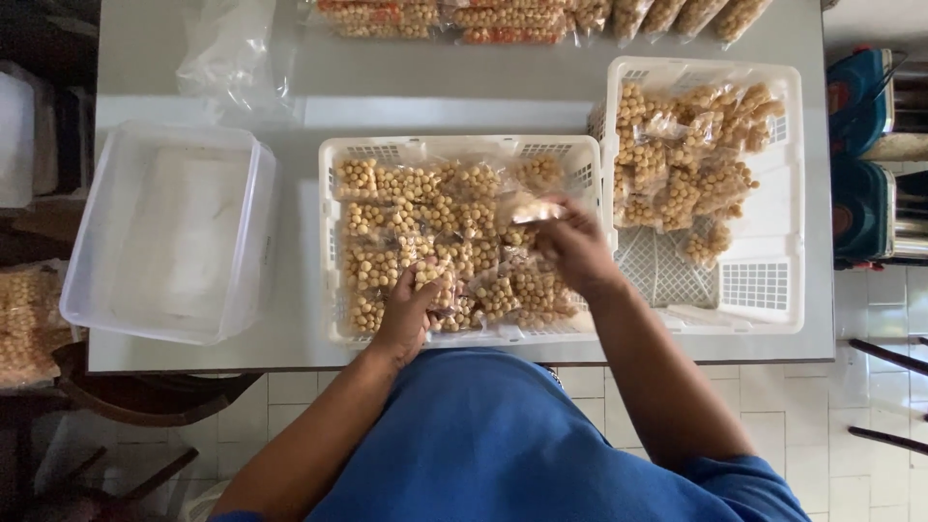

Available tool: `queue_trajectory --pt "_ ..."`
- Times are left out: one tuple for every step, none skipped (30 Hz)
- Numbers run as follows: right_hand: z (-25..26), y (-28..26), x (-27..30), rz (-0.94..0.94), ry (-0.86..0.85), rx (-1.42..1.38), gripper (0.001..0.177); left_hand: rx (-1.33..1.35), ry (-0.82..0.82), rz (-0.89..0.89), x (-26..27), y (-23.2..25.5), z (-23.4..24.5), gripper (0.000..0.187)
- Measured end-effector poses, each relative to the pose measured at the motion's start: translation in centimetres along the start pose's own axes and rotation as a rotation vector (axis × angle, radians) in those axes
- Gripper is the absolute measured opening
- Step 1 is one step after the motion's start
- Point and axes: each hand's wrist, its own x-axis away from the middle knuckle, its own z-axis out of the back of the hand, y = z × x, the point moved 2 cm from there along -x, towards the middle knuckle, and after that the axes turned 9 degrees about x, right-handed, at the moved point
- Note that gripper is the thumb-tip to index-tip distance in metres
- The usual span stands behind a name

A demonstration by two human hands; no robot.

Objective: Organizing and packaging small plastic bags of snacks into crates.

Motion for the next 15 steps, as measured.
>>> queue_trajectory --pt "1.7 1.2 -0.9 0.012 0.028 -0.099 0.017 0.005 0.011 0.011 0.5 0.3 -0.3 0.049" --pt "3.4 2.3 -1.7 0.024 0.055 -0.198 0.031 0.009 0.023 0.023 1.0 0.5 -0.6 0.048" --pt "4.3 2.7 -2.9 0.025 0.053 -0.199 0.031 0.009 0.024 0.021 1.1 0.6 -0.7 0.048" --pt "5.2 2.9 -4.0 0.058 0.051 -0.187 0.032 0.018 0.017 0.022 1.2 0.7 -0.8 0.047" --pt "6.1 3.2 -5.2 0.092 0.048 -0.176 0.036 0.027 0.011 0.023 1.3 0.7 -0.9 0.046" --pt "4.9 1.4 -4.6 0.093 0.047 -0.177 0.036 0.027 0.011 0.021 0.7 0.0 -0.3 0.046" --pt "3.8 -0.5 -4.0 0.189 0.092 0.115 0.03 0.026 0.013 0.018 0.1 -0.7 0.2 0.049" --pt "2.6 -2.5 -3.3 0.284 0.137 0.407 0.027 0.026 0.014 0.015 -0.5 -1.4 0.8 0.052" --pt "3.9 -0.9 -4.7 0.284 0.136 0.407 0.027 0.026 0.014 0.014 -0.1 -1.1 0.4 0.052" --pt "5.1 0.8 -6.2 0.267 0.154 0.646 0.02 0.025 0.011 0.009 0.3 -0.7 0.0 0.052" --pt "6.2 2.4 -7.7 0.248 0.169 0.885 0.024 0.024 0.009 0.002 0.6 -0.2 -0.2 0.052" --pt "5.7 2.5 -8.2 0.251 0.166 0.883 0.024 0.024 0.011 -0.002 0.5 -0.2 -0.1 0.052" --pt "5.3 2.6 -8.5 0.206 0.174 0.969 0.025 0.015 0.01 -0.009 0.5 -0.3 0.1 0.052" --pt "4.9 2.8 -8.8 0.161 0.183 1.056 0.027 0.005 0.009 -0.017 0.4 -0.4 0.2 0.051" --pt "4.9 3.8 -9.4 0.163 0.18 1.054 0.027 0.006 0.011 -0.02 0.1 -0.7 0.7 0.051"
